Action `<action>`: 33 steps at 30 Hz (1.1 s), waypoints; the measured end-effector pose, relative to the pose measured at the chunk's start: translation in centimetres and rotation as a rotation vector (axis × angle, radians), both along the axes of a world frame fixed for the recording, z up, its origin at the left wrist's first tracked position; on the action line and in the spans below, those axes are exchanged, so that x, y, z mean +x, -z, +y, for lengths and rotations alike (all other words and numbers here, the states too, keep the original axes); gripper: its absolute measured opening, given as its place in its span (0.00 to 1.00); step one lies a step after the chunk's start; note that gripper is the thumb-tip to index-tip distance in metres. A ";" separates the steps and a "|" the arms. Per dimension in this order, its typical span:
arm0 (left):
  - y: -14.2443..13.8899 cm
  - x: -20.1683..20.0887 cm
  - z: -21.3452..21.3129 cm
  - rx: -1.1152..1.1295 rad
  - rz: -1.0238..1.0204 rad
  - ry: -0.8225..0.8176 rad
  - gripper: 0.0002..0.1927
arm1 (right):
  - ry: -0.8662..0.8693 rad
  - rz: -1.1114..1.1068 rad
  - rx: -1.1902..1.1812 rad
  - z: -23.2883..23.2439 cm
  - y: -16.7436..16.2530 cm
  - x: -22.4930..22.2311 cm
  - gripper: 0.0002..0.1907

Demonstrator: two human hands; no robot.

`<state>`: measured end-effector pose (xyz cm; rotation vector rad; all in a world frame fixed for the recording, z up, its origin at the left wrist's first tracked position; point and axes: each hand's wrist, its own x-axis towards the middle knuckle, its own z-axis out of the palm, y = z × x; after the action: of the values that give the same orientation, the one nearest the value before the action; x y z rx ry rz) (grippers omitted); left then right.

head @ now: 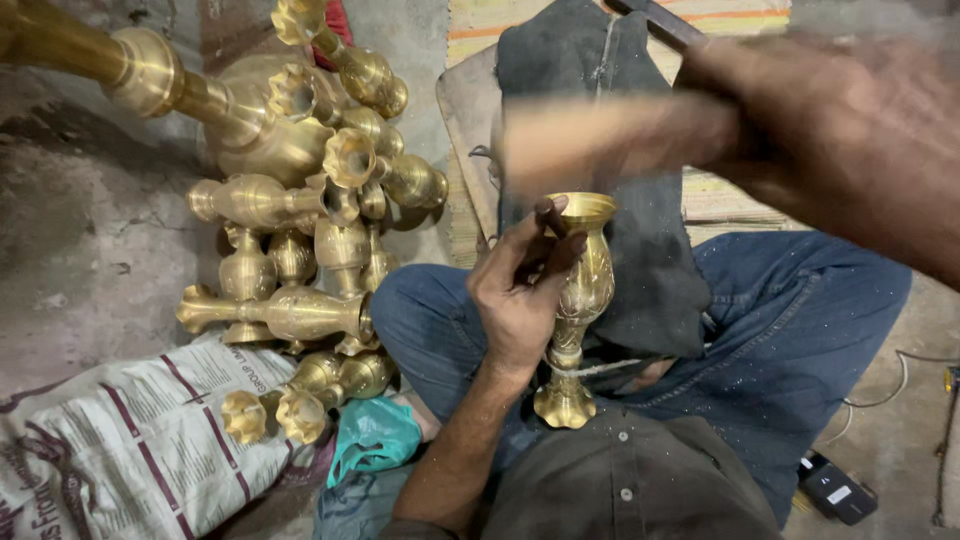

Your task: The person sits cross-legged on the floor holding a brass vase between their legs. They hold a chisel against the vase surface and strike it with a wooden mallet, working the engraved pattern around the vase, repositioning the chisel and rotating the vase as they go.

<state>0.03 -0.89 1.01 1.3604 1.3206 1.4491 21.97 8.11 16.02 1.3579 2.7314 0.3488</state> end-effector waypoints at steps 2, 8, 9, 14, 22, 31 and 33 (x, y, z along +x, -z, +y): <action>-0.1 -0.1 0.2 0.038 0.002 0.036 0.20 | 0.204 -0.045 -0.227 0.0 0.5 0.0 0.19; -0.6 -0.4 0.3 0.058 0.099 0.053 0.17 | 0.334 0.139 -0.378 -0.1 0.9 0.5 0.23; -0.7 -0.4 0.3 0.052 0.057 0.070 0.18 | 0.203 0.020 -0.208 -0.1 0.9 0.5 0.21; -1.1 -0.5 0.4 0.030 0.077 0.060 0.16 | 0.286 0.194 -0.359 0.0 1.1 0.6 0.22; -1.0 -0.3 0.6 -0.004 0.085 0.066 0.17 | -0.001 -0.077 0.018 0.1 1.6 0.9 0.15; -1.3 -0.6 1.0 -0.008 0.076 0.105 0.17 | 0.012 -0.120 0.044 0.5 2.5 1.6 0.15; -1.5 -0.5 0.9 0.025 0.034 0.107 0.19 | 0.030 -0.013 0.016 0.6 2.7 1.8 0.17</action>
<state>-0.51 -0.04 2.55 1.4554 1.2353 1.3796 23.73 8.68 13.31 1.3934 2.7007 0.3765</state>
